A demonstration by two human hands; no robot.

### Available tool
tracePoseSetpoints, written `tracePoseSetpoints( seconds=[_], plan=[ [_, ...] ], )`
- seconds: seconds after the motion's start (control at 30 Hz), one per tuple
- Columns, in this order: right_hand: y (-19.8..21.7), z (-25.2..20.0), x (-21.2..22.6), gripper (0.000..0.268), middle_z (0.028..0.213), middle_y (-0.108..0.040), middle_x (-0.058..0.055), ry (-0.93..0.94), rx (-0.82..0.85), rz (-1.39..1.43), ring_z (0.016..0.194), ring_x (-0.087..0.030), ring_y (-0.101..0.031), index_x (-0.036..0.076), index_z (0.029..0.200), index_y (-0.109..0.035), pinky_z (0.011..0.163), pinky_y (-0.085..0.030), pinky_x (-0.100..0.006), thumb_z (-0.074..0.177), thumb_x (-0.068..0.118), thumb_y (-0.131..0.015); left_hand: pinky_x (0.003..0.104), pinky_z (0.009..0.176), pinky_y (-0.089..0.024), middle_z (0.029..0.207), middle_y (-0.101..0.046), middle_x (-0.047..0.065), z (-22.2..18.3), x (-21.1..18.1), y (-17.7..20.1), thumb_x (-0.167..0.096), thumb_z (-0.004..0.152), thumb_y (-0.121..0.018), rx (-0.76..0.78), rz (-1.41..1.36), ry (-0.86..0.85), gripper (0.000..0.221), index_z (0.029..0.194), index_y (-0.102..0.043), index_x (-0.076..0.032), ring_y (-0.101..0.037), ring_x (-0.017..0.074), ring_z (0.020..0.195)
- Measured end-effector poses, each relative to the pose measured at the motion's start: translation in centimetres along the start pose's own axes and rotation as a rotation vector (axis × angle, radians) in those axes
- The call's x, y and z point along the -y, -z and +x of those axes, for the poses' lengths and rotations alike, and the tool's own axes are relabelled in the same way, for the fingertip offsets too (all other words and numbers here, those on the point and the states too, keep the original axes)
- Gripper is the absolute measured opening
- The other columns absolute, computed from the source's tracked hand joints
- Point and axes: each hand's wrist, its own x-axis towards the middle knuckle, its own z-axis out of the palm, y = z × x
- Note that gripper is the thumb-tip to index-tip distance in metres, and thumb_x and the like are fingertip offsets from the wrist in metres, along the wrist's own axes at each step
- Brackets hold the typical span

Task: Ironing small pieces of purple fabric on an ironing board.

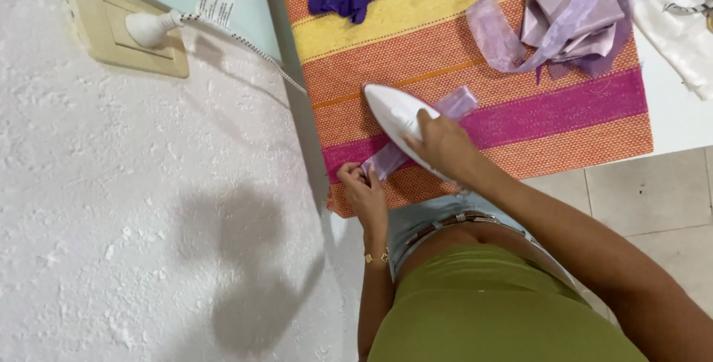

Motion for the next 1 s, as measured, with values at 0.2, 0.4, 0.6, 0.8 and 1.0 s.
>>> tracePoseSetpoints(
  seconds=[0.2, 0.4, 0.6, 0.8, 1.0],
  plan=[
    [2.0, -2.8, -5.2, 0.054, 0.096, -0.076, -0.035, -0.027, 0.044, -0.05, 0.096, -0.056, -0.078, 0.003, 0.131, -0.063, 0.082, -0.064, -0.062, 0.106, 0.051, -0.061, 0.046, 0.077, -0.055, 0.087, -0.075, 0.01, 0.9, -1.5, 0.4, -0.015, 0.103, -0.07, 0.016, 0.018, -0.01, 0.033, 0.128, -0.049, -0.013, -0.071, 0.0366, 0.076],
    [10.1, -5.4, -15.5, 0.061, 0.094, -0.082, -0.014, -0.06, 0.214, -0.3, 0.07, -0.026, -0.08, 0.01, 0.151, -0.053, 0.049, -0.073, -0.035, 0.108, 0.053, -0.054, 0.044, 0.071, -0.06, 0.102, -0.074, 0.012, 3.7, -4.8, 1.8, -0.014, 0.11, -0.063, 0.111, -0.071, 0.046, 0.02, 0.127, -0.052, -0.013, -0.075, 0.029, 0.087],
    [15.7, -5.4, -20.9, 0.064, 0.111, -0.084, -0.011, -0.183, 0.241, -0.567, 0.097, -0.026, -0.086, 0.021, 0.142, -0.058, 0.078, -0.078, -0.041, 0.103, 0.07, -0.046, 0.039, 0.073, -0.057, 0.111, -0.074, 0.01, 9.4, -4.1, 1.2, -0.016, 0.113, -0.061, 0.064, -0.047, -0.324, 0.013, 0.123, -0.063, -0.008, -0.072, 0.0241, 0.093],
    [14.3, 4.4, -19.8, 0.031, 0.143, -0.075, -0.003, 0.319, -0.288, -0.644, 0.125, -0.033, -0.069, 0.022, 0.131, -0.077, 0.103, -0.061, -0.048, 0.102, 0.032, -0.073, 0.042, 0.094, -0.058, 0.128, -0.064, 0.014, 11.4, -6.8, 1.6, -0.015, 0.108, -0.067, 0.075, 0.124, -0.329, 0.036, 0.144, -0.059, -0.011, -0.066, 0.0259, 0.112],
    [15.1, 10.5, -19.0, 0.012, 0.131, -0.072, 0.009, 0.415, -0.15, -1.176, 0.116, -0.015, -0.063, 0.037, 0.111, -0.076, 0.098, -0.06, -0.03, 0.1, 0.035, -0.073, 0.057, 0.117, -0.056, 0.146, -0.061, 0.012, 10.4, -13.2, -1.2, -0.012, 0.106, -0.071, 0.183, -0.115, -0.58, 0.035, 0.14, -0.064, -0.01, -0.061, 0.03, 0.136]
  ],
)
